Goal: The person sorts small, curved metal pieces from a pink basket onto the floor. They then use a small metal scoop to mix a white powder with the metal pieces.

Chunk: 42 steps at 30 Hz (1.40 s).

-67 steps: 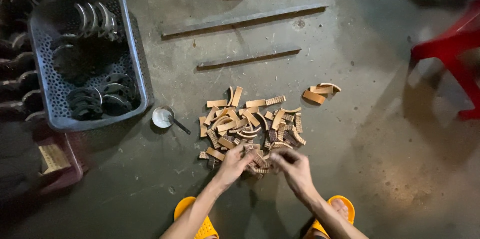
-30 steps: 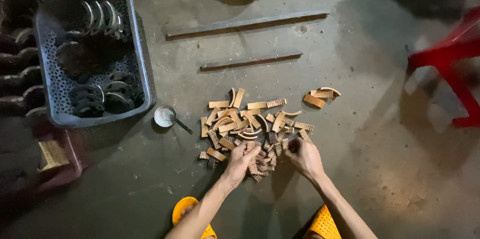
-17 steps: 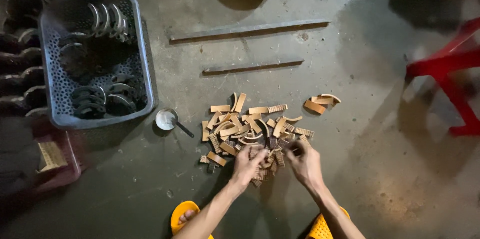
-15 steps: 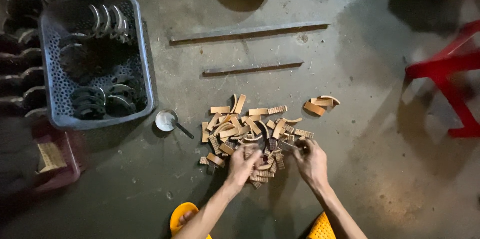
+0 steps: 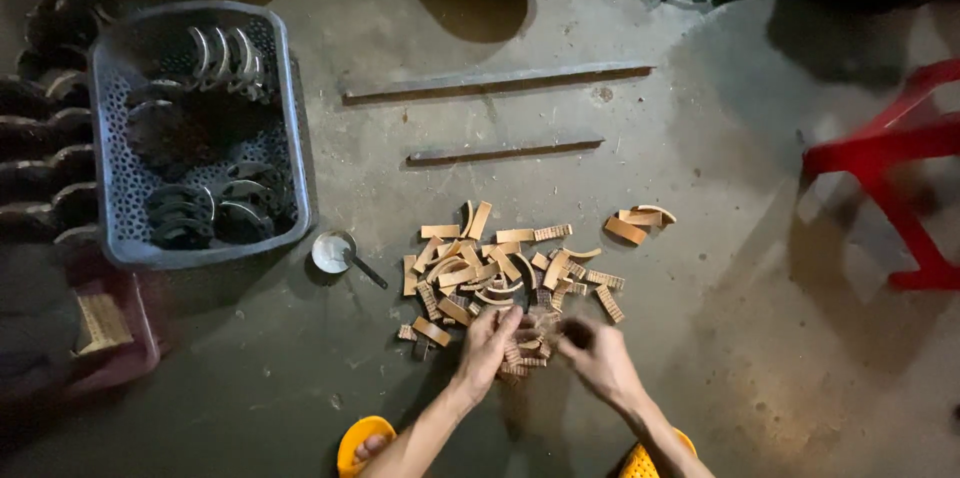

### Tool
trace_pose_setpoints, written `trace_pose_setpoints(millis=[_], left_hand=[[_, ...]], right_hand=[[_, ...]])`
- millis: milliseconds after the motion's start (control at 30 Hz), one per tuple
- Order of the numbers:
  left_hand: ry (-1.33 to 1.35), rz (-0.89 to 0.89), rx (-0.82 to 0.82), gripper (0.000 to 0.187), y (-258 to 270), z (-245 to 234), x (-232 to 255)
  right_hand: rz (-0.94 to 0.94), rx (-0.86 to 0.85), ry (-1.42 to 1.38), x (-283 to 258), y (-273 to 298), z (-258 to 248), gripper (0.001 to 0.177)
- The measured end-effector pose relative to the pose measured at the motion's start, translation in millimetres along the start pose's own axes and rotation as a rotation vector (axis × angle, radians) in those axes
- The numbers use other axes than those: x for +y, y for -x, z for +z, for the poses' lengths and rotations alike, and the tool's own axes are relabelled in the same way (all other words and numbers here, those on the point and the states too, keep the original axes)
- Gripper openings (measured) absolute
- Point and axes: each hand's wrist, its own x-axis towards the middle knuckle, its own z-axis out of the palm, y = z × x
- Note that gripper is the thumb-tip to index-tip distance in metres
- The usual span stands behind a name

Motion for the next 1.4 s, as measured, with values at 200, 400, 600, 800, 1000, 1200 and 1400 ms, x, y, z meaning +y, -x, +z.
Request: trace_pose_setpoints(millis=[200,400,600,800,1000,1200,1400], left_hand=[[0.115,0.018,0.014,0.022,3,-16,-9],[0.151,0.150,0.157,0.037,21,-40,16],[0.263,0.136,-0.010,0.053,29,-22,29],[0.333,-0.015,-0.009,0.028,27,-43,24],[0.495,-0.001,-0.011,0.044,35,-78,13],[0.508,0.000,-0.150,0.062,46,-55,28],[0.414,-0.051,0.099,0.042,42,-108,17]], right_hand=[[-0.326,0.263,0.346,25,-54,37,0.041],[-0.261,0.120,0.632,-4,-53,12,0.030],[-0.159,-0.360,0.348,-46,-11,-1,0.023],[-0.658,0.182,0.487,-25,-64,43,0.045],[-0.493,0.045,0.394,-69,-31,3,0.028],[-0.421,-0.202,0.210,-65,4,20,0.020],[-0.760,0.059,0.286,-75,-31,45,0.030]])
